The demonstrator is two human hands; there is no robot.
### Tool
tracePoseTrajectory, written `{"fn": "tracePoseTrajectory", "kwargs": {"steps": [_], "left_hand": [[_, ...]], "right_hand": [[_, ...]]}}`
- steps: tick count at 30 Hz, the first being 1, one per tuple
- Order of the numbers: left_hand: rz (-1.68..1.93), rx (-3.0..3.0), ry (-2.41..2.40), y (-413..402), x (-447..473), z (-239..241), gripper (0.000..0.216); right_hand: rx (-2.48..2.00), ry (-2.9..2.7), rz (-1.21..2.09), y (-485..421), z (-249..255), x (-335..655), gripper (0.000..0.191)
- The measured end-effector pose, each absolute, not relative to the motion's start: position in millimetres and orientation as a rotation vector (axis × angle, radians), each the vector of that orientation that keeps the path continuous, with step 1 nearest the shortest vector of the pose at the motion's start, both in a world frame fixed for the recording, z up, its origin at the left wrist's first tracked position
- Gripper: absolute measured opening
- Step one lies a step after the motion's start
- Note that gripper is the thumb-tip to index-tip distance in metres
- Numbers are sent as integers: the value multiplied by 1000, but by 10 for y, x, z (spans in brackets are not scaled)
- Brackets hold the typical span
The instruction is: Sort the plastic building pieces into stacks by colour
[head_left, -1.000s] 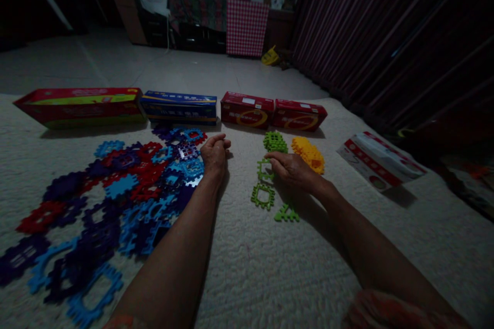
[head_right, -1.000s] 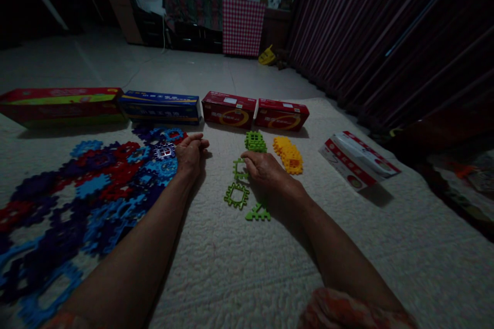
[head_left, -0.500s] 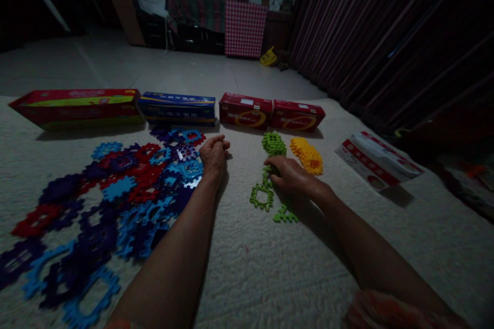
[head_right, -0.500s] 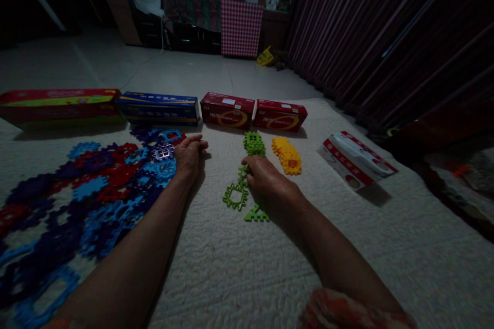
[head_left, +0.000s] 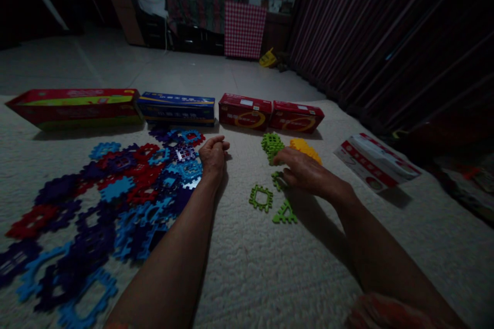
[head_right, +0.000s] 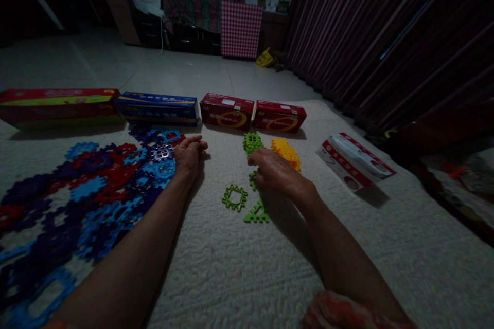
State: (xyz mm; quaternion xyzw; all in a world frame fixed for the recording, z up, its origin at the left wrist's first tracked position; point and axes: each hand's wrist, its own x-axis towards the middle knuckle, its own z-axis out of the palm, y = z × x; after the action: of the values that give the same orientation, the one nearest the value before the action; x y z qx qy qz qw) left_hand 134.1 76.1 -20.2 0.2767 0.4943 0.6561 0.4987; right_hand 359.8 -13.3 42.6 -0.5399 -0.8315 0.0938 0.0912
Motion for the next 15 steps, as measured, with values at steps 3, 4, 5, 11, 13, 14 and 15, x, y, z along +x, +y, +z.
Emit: {"fn": "tracePoseTrajectory", "kwargs": {"steps": [3,4,5,11,13,14,15], "left_hand": [[1592,678,1197,771,1338,-224,31],[1594,681,1195,773,1338,-231,30],[1596,681,1194,774,1338,-237,30],[1585,660,1178,756,1347,-213,33],[1576,655,1184,747,1350,-197,32],[1578,652,1185,744,1351,-193,32],[1583,649,1183,742,1353,-191,32]], "right_hand": [[-2015,-2381,197,-159,463,3620,8],[-2110,-2356,196,-181,457,3603,11],[-2169,-2332,202,-207,449,3568,18],[-2346,-2253,275,-338,529,3209,29],[-2393,-2271,293,-346,567,3151,31],[-2406,-2275,299,-345,577,3142,32],[-2412,-2274,306,-342,581,3145,32]]}}
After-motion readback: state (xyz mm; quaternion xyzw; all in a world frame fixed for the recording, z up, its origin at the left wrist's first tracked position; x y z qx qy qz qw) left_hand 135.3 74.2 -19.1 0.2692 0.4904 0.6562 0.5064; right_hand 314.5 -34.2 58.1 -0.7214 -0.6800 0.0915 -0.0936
